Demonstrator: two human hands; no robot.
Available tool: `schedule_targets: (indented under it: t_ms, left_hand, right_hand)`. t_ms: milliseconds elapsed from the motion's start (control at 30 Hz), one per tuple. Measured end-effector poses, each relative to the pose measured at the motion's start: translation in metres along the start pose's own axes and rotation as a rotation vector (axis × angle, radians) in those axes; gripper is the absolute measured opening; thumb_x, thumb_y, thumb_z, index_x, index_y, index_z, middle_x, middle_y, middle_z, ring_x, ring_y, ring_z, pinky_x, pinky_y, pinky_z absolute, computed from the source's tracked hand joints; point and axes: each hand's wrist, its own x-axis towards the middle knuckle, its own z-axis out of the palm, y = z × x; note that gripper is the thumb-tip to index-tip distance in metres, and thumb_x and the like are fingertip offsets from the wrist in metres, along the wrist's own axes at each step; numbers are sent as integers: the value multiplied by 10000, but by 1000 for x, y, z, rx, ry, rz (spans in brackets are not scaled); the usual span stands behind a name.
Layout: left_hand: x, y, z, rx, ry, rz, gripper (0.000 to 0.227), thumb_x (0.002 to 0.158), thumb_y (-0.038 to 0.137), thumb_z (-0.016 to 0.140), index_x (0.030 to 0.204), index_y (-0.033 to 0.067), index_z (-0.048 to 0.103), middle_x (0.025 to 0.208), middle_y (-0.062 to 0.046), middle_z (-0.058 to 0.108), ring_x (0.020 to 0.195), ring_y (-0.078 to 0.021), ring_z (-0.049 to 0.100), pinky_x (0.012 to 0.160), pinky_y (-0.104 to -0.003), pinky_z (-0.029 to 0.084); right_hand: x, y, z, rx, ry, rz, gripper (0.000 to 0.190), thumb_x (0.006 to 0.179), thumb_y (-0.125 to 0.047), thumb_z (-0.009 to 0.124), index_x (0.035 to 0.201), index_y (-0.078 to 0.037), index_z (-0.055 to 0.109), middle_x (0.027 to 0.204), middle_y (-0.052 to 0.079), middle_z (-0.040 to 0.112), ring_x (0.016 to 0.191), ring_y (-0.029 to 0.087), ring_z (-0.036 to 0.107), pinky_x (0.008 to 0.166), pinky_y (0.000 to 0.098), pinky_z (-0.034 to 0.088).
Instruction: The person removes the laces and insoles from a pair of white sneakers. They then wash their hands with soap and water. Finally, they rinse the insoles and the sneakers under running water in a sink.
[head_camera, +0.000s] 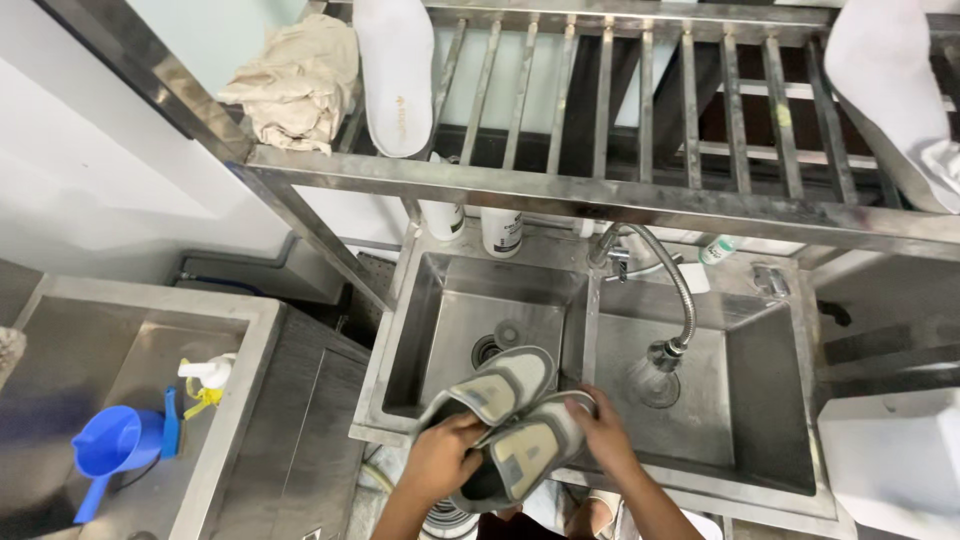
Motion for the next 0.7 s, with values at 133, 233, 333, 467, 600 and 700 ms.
schedule_targets:
  t_ms: [133,233,333,467,600,700]
  left_hand:
    - [28,10,5,-120,-144,33,236,815,245,777,1003,102,775,1052,-104,717,944,-359,682,769,-457,538]
    - [24,9,4,-122,-168,-124,208,865,299,747,943,108,770,968,-101,709,863,-341,694,732,-455,538]
    - [15,1,-14,-25,-68,-253,229,869,333,724,914,113,768,915,-96,706,798,-329,702,706,-456,542]
    - [-9,-33,-45,266,15,-336,214,855,329,701,990,198,804,1027,-29,729,777,-279,727,724,-430,570]
    - [-37,-82,-41,488,306,-311,193,857,311,692,912,154,789,1070,-28,737,924,-259,717,744,-409,581]
    - [-46,-112,-36,501,306,-469,184,877,300,673,928,165,787,1065,-2,738,999,-243,700,801,-412,574]
  right_hand:
    - [-18,32,-35,356,121,199,487,919,-283,708,1341,-55,629,1144,132,717,1013,207,659,871,347,519]
    - [-35,43,-42,556,136,241,477,907,-246,715,1339,-69,617,1109,112,691,964,198,651,813,354,525]
    - [-43,41,-51,582,184,194,484,903,-240,719,1344,-73,611,1115,94,687,970,185,652,810,328,530]
    - [-41,54,-61,653,304,165,513,899,-267,701,1362,-77,586,1148,86,676,996,180,657,818,333,545]
    - [-28,87,-67,375,418,202,546,935,-340,700,1385,-47,601,1180,110,682,1001,204,637,834,358,518]
    - [-23,104,-68,-34,491,145,546,952,-386,724,1315,13,634,1180,157,722,1063,259,688,949,392,531]
